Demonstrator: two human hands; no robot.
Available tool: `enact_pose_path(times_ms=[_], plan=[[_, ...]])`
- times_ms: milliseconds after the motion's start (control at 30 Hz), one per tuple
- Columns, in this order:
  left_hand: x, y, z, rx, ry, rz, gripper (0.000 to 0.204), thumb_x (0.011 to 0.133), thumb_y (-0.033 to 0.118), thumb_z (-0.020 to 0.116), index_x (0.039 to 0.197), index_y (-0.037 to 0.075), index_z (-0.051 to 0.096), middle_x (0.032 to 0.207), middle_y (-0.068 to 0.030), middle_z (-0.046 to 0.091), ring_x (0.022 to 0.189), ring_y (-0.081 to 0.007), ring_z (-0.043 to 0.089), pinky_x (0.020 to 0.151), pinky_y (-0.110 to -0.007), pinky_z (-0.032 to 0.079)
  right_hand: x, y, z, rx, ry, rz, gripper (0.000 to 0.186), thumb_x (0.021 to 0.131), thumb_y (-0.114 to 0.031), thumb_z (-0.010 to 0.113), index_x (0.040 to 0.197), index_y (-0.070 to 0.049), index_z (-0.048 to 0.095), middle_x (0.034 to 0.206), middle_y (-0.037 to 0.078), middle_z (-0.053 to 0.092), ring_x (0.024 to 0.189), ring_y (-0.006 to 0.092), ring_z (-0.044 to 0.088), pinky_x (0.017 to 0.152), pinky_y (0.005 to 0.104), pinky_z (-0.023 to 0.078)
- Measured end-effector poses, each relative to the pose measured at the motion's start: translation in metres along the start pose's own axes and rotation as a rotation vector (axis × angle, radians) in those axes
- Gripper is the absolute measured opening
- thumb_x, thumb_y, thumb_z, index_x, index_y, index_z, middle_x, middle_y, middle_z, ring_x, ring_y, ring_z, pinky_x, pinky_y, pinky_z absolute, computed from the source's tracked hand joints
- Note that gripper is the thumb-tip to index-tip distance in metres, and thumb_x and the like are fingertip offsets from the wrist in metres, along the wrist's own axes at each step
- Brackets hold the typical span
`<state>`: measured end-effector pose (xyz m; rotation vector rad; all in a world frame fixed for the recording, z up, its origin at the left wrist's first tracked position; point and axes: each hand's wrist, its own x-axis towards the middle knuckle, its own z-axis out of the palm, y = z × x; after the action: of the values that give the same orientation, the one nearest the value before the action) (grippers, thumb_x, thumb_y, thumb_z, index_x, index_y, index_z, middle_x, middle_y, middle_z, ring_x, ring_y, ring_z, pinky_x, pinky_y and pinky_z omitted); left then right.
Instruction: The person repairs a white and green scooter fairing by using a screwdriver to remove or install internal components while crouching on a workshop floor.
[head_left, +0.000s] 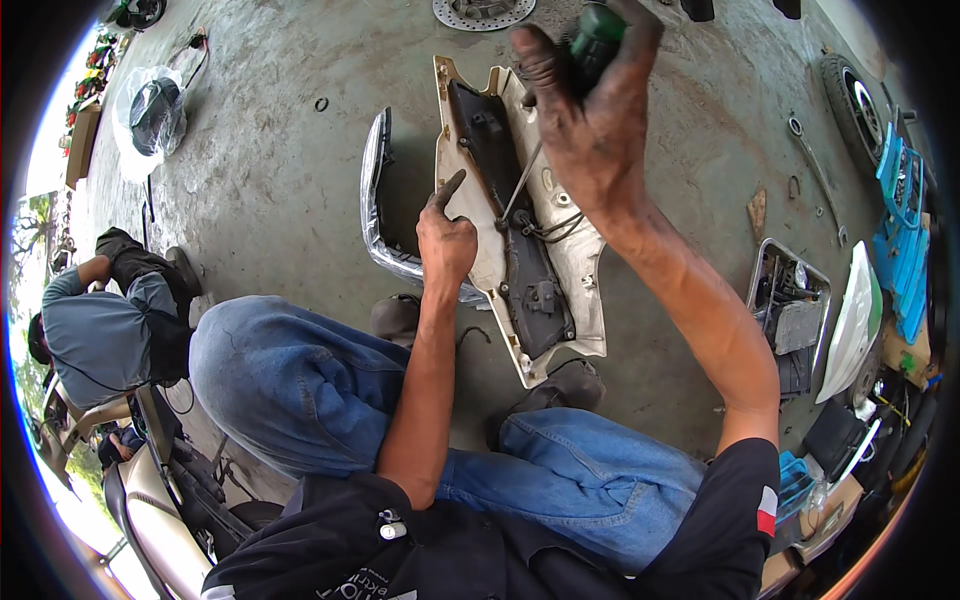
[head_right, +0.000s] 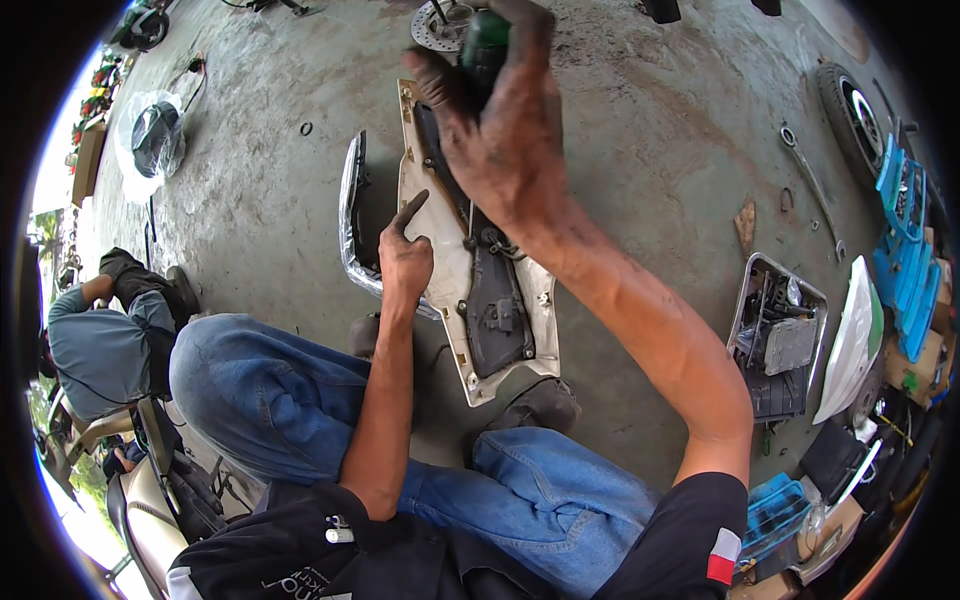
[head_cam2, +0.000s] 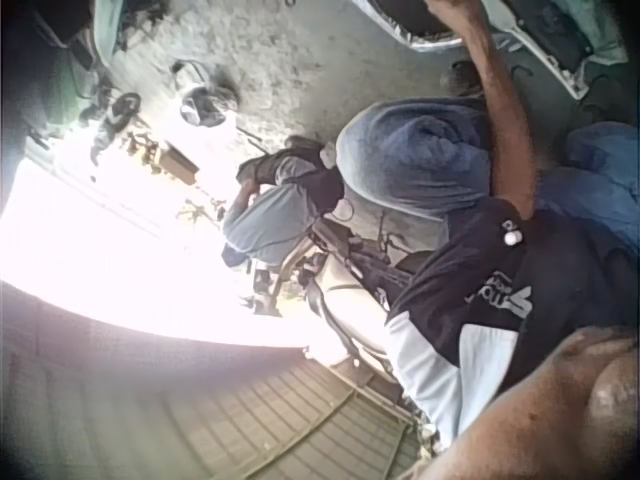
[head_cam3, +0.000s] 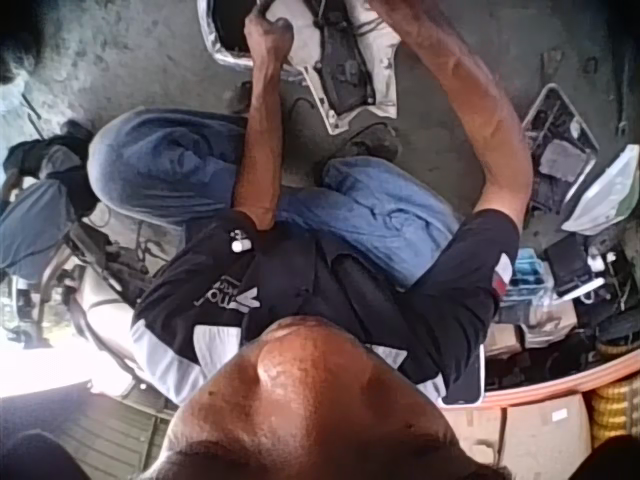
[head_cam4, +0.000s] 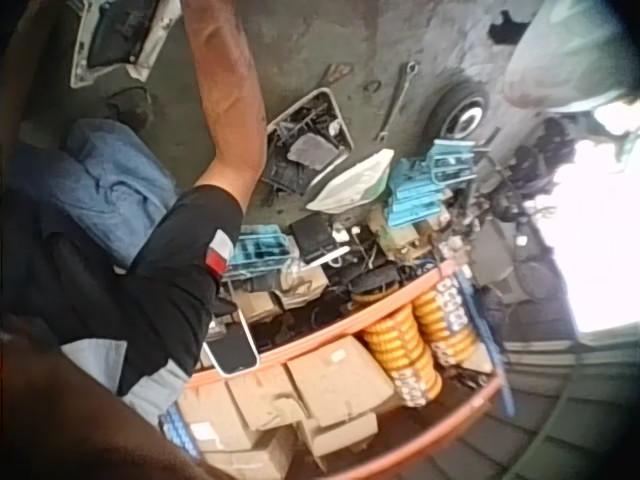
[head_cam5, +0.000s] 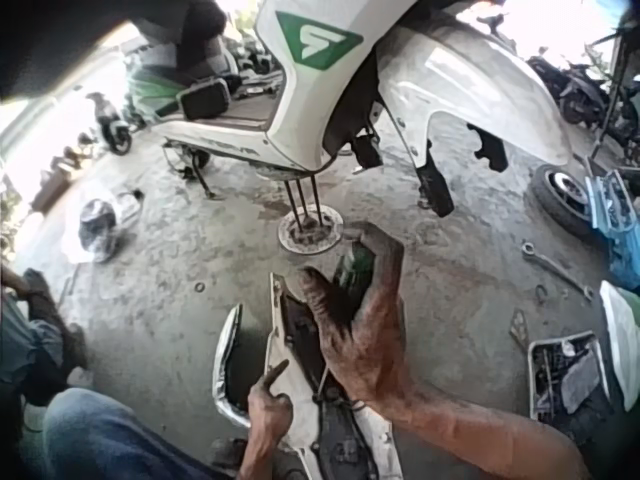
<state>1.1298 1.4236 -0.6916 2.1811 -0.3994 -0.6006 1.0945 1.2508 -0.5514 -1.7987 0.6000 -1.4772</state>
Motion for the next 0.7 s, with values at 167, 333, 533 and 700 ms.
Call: enact_pose_path(times_ms=[167,333,533,700], plan=[[-0.002,0.012,-0.004,0.042,0.013,-0.001,0.074,0.069,-0.010,0.047,0.137,0.009,0.066,0.128,-0.0311,0.065,0.067,-0.0227,0.068,0.065,-0.035,0.054,0.004,-0.005,-0.017,0.334,-0.190,0.042,0.015,0.096,0.003,0.062,0.106,-0.005,0.055,0.078,0.003,0.058,0.058,0.0088,0.057,0.048,0.0243,0.046],[-0.009,0.006,0.009,0.001,0.042,0.007,0.074,0.069,-0.010,0.047,0.138,0.010,0.065,0.133,-0.0320,0.062,0.115,-0.0413,0.067,0.097,-0.040,0.051,0.046,0.056,-0.060,1.049,-0.850,0.490,0.008,0.093,-0.004,0.064,0.091,-0.002,0.057,0.084,0.008,0.062,0.063,0.0154,0.062,0.054,0.0318,0.051],[0.007,-0.019,0.000,0.139,0.077,0.241,0.076,0.072,-0.009,0.046,0.140,0.019,0.064,0.139,-0.0279,0.060,0.105,-0.0356,0.071,0.087,-0.037,0.054,0.050,-0.026,-0.046,0.040,-0.769,0.045,0.046,0.096,-0.035,0.071,0.129,-0.005,0.058,0.093,0.018,0.066,0.089,0.0320,0.068,0.082,0.0449,0.056],[0.002,0.003,-0.007,0.037,-0.056,0.057,0.075,0.073,-0.010,0.046,0.141,0.015,0.063,0.142,-0.0283,0.056,0.131,-0.0433,0.055,0.109,-0.042,0.045,0.064,-0.015,-0.088,-0.403,-0.928,-0.327,0.075,0.084,-0.027,0.083,0.148,-0.008,0.048,0.124,0.020,0.068,0.107,0.0317,0.068,0.090,0.0445,0.056]])
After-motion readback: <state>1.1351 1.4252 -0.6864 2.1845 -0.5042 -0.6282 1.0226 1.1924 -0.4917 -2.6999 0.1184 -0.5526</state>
